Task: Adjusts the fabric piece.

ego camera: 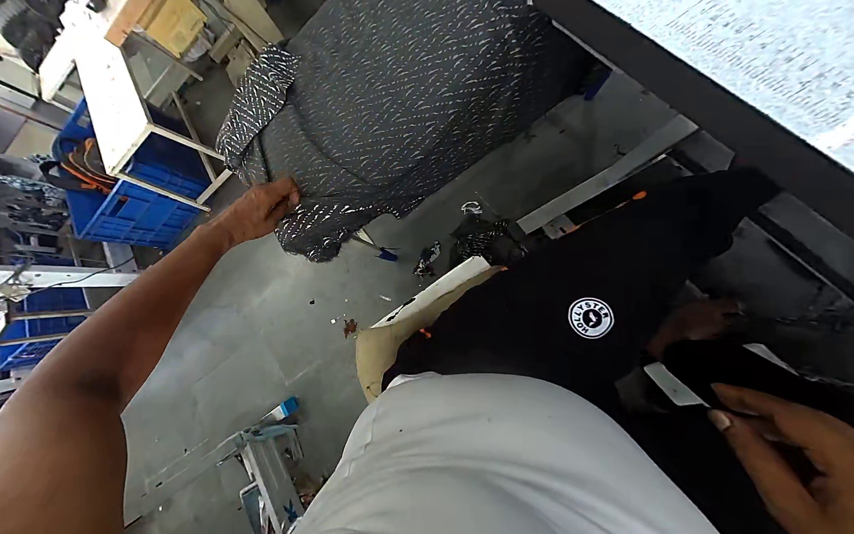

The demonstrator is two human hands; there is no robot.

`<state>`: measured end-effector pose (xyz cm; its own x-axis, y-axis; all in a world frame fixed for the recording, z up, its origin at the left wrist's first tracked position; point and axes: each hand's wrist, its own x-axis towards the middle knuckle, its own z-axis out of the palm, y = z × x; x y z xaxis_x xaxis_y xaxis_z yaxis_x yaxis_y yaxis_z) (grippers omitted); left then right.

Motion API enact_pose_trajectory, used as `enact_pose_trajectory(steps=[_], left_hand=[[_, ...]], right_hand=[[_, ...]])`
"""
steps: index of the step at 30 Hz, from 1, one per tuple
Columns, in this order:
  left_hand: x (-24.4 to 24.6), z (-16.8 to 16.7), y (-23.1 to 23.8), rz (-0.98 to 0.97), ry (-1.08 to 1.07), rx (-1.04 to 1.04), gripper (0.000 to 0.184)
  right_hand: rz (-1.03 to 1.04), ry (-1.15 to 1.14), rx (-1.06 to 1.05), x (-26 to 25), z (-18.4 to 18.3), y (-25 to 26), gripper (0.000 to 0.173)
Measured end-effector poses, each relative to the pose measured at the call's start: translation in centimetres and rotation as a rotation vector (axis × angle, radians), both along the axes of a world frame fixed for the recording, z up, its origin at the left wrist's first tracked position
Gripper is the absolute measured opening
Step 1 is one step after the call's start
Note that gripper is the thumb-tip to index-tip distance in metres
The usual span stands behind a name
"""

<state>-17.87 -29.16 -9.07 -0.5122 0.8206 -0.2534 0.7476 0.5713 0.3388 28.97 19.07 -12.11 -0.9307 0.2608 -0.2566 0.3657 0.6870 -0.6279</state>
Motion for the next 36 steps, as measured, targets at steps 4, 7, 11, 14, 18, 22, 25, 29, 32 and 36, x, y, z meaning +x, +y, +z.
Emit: enact_pose_trajectory(steps=[4, 7, 11, 14, 18, 22, 25, 29, 32, 36], left_hand=[[1.4, -1.3, -0.7, -0.034, 0.094, -0.032, 0.023], [1.0, -1.9, -0.9, -0.047, 0.103, -0.039, 0.029], [0.2, -1.5, -1.3, -0.156, 0.058, -0.004, 0.017], [-0.4, -0.7, -1.5, -0.146, -0.014, 0.014, 0.020], [-0.6, -0.1, -1.5, -0.018, -0.096, 0.042, 0.021], [0.0, 1.1, -1.8, 0.178, -0.075, 0.058, 0.025], [0.7, 0.5, -1.7, 0.422, -0.061, 0.161, 0.029], [0.6, -2.5, -1.1, 0.618, -0.067, 0.314, 0.028], [-0.1, -1.7, -0.9, 0.521, -0.014, 0.241, 0.029], [0.4, 0.1, -1.2, 0.256, 0.117, 0.097, 0.027]], right_hand=[[0.046, 0.016, -0.006, -0.6, -0.7, -0.1, 0.032], [0.071, 0.023, 0.002, -0.9, -0.8, -0.3, 0.031], [0.078, 0.026, 0.018, -1.1, -0.9, -0.5, 0.032], [0.074, 0.020, 0.008, -1.0, -1.0, -0.5, 0.032], [0.091, -0.006, 0.007, -0.8, -1.1, -0.6, 0.032], [0.086, 0.002, -0.022, -1.0, -1.3, -0.3, 0.031], [0.091, 0.029, -0.025, -1.8, -1.7, -0.1, 0.032], [0.096, 0.047, 0.005, -2.5, -1.7, -0.2, 0.031], [0.091, 0.044, 0.000, -2.1, -1.7, -0.1, 0.031], [0.057, 0.009, -0.037, -1.4, -2.4, 0.0, 0.031]])
